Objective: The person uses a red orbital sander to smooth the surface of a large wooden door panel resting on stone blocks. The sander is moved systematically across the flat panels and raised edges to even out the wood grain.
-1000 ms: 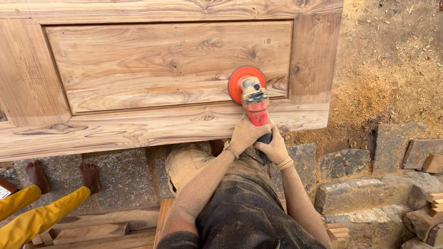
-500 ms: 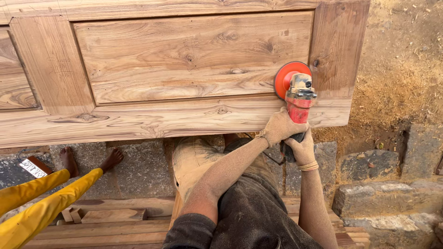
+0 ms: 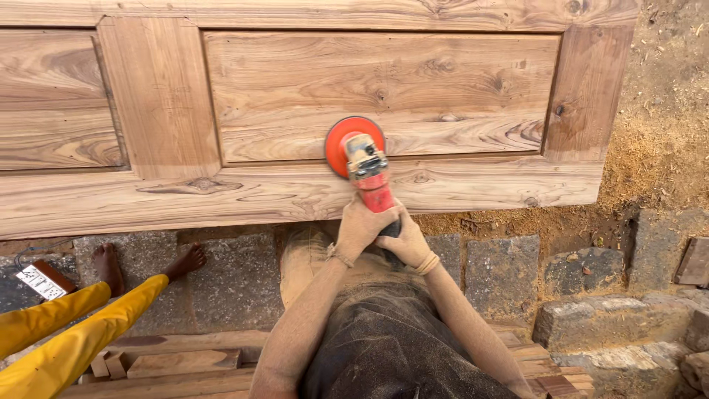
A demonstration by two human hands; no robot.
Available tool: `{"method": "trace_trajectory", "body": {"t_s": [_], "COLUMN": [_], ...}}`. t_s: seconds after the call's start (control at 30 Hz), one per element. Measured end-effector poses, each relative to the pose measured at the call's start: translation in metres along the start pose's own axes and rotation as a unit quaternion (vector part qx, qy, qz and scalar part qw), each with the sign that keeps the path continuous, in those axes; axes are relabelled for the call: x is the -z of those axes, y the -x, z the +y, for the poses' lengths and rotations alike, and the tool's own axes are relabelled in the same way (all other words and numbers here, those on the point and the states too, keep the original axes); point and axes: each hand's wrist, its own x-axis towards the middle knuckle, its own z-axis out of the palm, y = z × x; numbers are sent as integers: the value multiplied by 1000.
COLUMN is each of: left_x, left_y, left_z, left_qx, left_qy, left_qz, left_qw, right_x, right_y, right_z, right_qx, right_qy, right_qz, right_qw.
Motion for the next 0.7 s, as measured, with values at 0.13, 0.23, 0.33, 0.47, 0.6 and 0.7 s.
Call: {"method": "trace_trajectory", "body": {"t_s": [0.13,0.23,0.33,0.47,0.6,0.7], "left_x": [82,127,154,142,101,61], "left_y": [10,4,-11,-37,-41,-50], "left_z": [-39,-58,-65,-69,-51,-14], "left_qx": [13,30,-21,-27,-51,-10], "left_qy": [45,97,99,69,93,153], "left_qz": [80,128,162,120,115,92], "left_qw": [996,986,982,990,988,984], "right_x": [-68,-102,-123,-106,-58,-17], "right_y": [-29,-60,-82,-99,-93,-81], "right_z": [-58,-85,-98,-98,-90,-74], "right_qx": [-40,57,109,136,87,67], "right_qy": [74,128,150,130,141,151], "right_qz": [-84,-104,-97,-80,-73,-44], "right_qw": [993,985,978,979,983,985]}}
